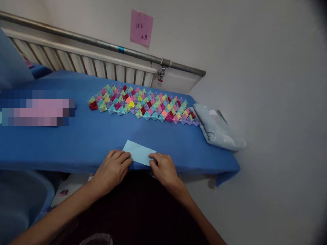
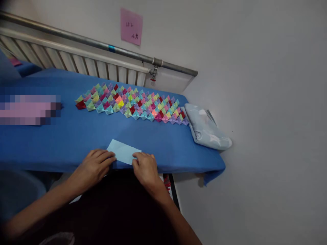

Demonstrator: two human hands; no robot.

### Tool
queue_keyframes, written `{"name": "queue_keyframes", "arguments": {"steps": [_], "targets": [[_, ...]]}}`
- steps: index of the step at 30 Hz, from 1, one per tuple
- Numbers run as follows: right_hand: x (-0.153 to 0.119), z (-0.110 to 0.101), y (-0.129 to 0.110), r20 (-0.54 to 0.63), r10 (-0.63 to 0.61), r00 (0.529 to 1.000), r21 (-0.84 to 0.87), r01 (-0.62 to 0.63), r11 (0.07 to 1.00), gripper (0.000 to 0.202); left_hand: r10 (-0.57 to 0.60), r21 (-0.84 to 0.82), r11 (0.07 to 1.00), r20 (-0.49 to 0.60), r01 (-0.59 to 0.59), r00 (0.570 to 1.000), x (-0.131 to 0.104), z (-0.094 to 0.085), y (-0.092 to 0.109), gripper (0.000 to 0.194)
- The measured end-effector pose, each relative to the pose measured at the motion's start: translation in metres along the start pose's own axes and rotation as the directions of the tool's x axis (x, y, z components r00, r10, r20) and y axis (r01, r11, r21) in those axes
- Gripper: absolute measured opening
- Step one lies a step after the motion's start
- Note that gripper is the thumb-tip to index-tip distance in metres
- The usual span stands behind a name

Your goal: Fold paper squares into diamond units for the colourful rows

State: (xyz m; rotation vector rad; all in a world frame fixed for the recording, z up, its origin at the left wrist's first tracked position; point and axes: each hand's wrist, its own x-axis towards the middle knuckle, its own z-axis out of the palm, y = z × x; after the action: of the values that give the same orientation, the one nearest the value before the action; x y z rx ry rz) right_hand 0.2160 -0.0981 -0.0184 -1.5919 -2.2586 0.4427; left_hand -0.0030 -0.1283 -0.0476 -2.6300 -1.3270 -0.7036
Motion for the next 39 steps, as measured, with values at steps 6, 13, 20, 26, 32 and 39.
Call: {"name": "queue_keyframes", "arguments": {"steps": [6, 13, 20, 26, 32, 39], "targets": [[-0.015, -0.003, 0.011, -0.045, -0.127, 0.991, -0.067, 0.124, 0.99, 0.027, 0.007, -0.033, 0.999, -0.026, -0.008, 1.0, 0.006, 0.007, 0.006, 0.024], [-0.019, 0.007, 0.033, -0.087, -0.344, 0.935, -0.202, 0.322, 0.925, 0.04, 0.009, -0.05, 0.999, -0.071, -0.012, 0.997, 0.011, 0.017, 0.003, 0.018], [-0.013, 0.012, 0.026, -0.189, -0.409, 0.893, -0.179, 0.379, 0.908, 0.015, 0.061, -0.029, 0.997, -0.149, -0.066, 0.987, 0.015, 0.011, 0.004, 0.016], [-0.009, 0.021, 0.015, -0.152, -0.459, 0.875, -0.078, 0.452, 0.889, 0.019, 0.089, -0.053, 0.994, -0.159, -0.099, 0.983, 0.011, 0.005, 0.002, 0.014], [-0.008, 0.019, 0.023, -0.192, -0.336, 0.922, 0.021, 0.347, 0.938, 0.015, 0.047, -0.061, 0.997, -0.152, -0.057, 0.987, 0.009, 0.004, 0.001, 0.014], [-0.009, 0.021, 0.023, -0.222, -0.239, 0.945, 0.114, 0.269, 0.956, 0.01, -0.065, -0.083, 0.995, -0.108, 0.056, 0.992, 0.011, 0.003, 0.005, 0.016]]}}
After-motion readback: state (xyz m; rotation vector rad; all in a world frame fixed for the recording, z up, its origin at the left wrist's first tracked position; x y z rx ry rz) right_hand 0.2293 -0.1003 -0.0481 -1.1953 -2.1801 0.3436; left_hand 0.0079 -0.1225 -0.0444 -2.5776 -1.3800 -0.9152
